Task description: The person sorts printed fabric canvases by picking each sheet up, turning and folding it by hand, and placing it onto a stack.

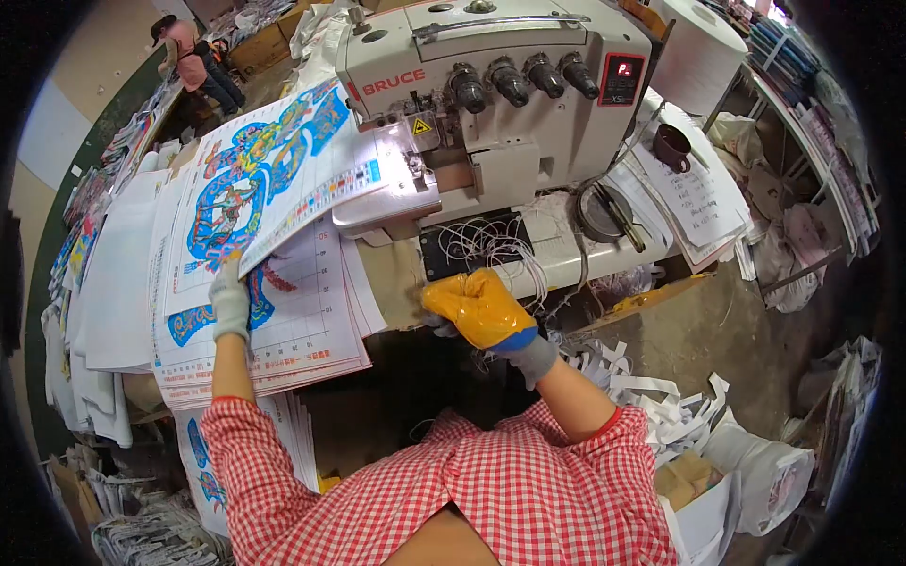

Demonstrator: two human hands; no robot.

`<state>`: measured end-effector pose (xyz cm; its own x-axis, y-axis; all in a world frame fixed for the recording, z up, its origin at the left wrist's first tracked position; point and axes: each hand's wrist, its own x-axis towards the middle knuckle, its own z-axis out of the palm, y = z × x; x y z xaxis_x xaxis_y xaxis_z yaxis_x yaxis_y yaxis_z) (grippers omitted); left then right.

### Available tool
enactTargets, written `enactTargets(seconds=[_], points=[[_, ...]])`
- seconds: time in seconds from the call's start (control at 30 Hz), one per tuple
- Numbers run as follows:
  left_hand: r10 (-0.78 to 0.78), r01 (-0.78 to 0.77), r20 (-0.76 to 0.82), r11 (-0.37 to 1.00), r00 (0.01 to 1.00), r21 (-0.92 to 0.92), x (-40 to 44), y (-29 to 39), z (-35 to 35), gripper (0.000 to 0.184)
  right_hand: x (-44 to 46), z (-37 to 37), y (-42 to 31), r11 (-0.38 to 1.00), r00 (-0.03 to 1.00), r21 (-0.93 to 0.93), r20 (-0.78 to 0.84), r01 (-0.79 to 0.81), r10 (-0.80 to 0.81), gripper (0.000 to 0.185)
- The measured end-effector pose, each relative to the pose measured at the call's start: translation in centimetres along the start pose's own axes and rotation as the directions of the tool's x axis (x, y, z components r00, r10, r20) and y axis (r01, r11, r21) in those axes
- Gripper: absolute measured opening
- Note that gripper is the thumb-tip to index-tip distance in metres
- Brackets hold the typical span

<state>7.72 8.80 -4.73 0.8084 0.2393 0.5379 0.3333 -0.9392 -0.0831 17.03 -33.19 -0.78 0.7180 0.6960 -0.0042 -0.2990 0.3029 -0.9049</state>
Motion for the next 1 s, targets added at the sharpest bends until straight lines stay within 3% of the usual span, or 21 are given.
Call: enactTargets(seconds=[0.07,0.13,0.2,0.23,0.27,0.3,0.33,0.37,0.4,0.47,0.5,0.53,0.57,0.6,0.67,0.7,0.73,0.77,0.87,0.93,1.0], points=[[-0.054,0.056,0.047,0.998,0.997,-0.037,1.2,-0.9,0.8,0.030,-0.7,-0.2,-0.2,0.975,0.987,-0.158,-0.039,-0.158,0.154,0.021],[-0.099,0.100,0.035,0.994,0.994,-0.037,1.4,0.7,-1.6,0.028,-2.0,-0.8,-0.4,0.966,0.994,-0.235,-0.004,-0.108,0.110,0.022],[-0.113,0.159,0.229,0.968,0.967,-0.194,0.8,7.0,-7.6,0.026,-2.7,-1.4,-0.5,0.933,0.998,-0.360,0.063,0.005,0.019,0.025],[0.192,-0.168,0.018,0.896,0.981,-0.412,-1.0,8.4,-7.3,0.022,-2.9,-0.6,-1.4,0.950,0.994,-0.304,0.047,-0.075,0.093,0.028],[0.183,-0.096,0.385,0.968,0.905,-0.234,-1.7,13.3,-10.0,0.012,-2.4,0.1,-1.0,0.952,0.994,-0.293,0.048,-0.083,0.102,0.028],[0.299,-0.205,0.570,0.953,0.765,-0.225,-2.3,16.8,-10.8,0.019,-1.7,0.9,-0.6,0.831,0.957,-0.476,0.178,0.288,-0.230,0.029],[0.396,-0.301,0.716,0.916,0.575,-0.264,-3.0,20.3,-11.6,0.026,-1.5,1.5,-0.8,0.737,0.919,-0.551,0.267,0.393,-0.290,0.028],[0.515,-0.131,0.457,0.755,0.725,-0.643,-5.4,22.0,-10.6,0.028,-1.4,2.2,-0.9,0.660,0.887,-0.595,0.339,0.460,-0.313,0.027],[0.476,-0.050,0.167,0.409,0.863,-0.911,-7.6,23.1,-9.7,0.030,-1.3,2.9,-0.7,0.525,0.831,-0.644,0.416,0.557,-0.370,0.026],[0.575,-0.553,-0.226,0.493,0.786,-0.672,-7.5,25.9,-10.1,0.028,-1.2,4.5,-1.9,-0.054,0.534,-0.682,0.616,0.729,-0.580,0.024],[0.551,-0.560,-0.282,0.439,0.785,-0.703,-7.0,26.5,-9.8,0.026,-1.0,4.5,-1.5,-0.057,0.533,-0.684,0.615,0.727,-0.581,0.024],[0.550,-0.562,-0.287,0.435,0.784,-0.703,-6.0,26.4,-11.2,0.026,-0.7,4.1,-0.7,0.222,0.646,-0.669,0.491,0.709,-0.584,0.022],[0.734,-0.512,-0.098,0.364,0.672,-0.778,-4.5,25.8,-14.0,0.025,-0.5,3.8,-0.3,0.483,0.755,-0.597,0.373,0.640,-0.540,0.020],[0.869,-0.433,0.075,0.316,0.489,-0.844,-2.9,25.1,-16.1,0.025,-0.6,3.7,-0.9,0.479,0.753,-0.598,0.378,0.642,-0.538,0.020],[0.644,-0.480,-0.352,0.026,0.679,-0.877,-0.4,23.5,-17.3,0.015,-1.1,3.3,-2.3,0.415,0.713,-0.593,0.460,0.690,-0.529,0.018],[0.564,-0.635,-0.426,0.241,0.707,-0.734,1.0,22.9,-17.8,0.021,-1.1,1.3,0.1,0.197,0.667,-0.703,0.490,0.683,-0.562,0.019],[0.455,-0.621,-0.430,0.478,0.780,-0.621,2.6,23.1,-18.4,0.024,-1.3,2.2,-0.5,0.203,0.669,-0.703,0.487,0.682,-0.561,0.019],[0.472,-0.568,-0.317,0.687,0.823,-0.453,4.2,22.9,-18.3,0.023,-1.4,3.6,-2.0,0.524,0.876,-0.705,0.338,0.478,-0.345,0.020],[0.359,-0.506,-0.400,0.781,0.843,-0.366,7.4,22.7,-12.7,0.019,-0.7,3.0,0.1,0.728,0.964,-0.643,0.249,0.238,-0.096,0.012],[0.248,-0.268,-0.102,0.878,0.963,-0.397,7.6,22.2,-11.3,0.021,-1.8,2.2,1.3,0.539,0.915,-0.744,0.372,0.394,-0.156,0.011],[0.253,-0.273,-0.103,0.857,0.962,-0.438,6.2,22.7,-12.4,0.023,-3.5,2.3,0.3,0.408,0.882,-0.784,0.444,0.467,-0.157,0.015]])
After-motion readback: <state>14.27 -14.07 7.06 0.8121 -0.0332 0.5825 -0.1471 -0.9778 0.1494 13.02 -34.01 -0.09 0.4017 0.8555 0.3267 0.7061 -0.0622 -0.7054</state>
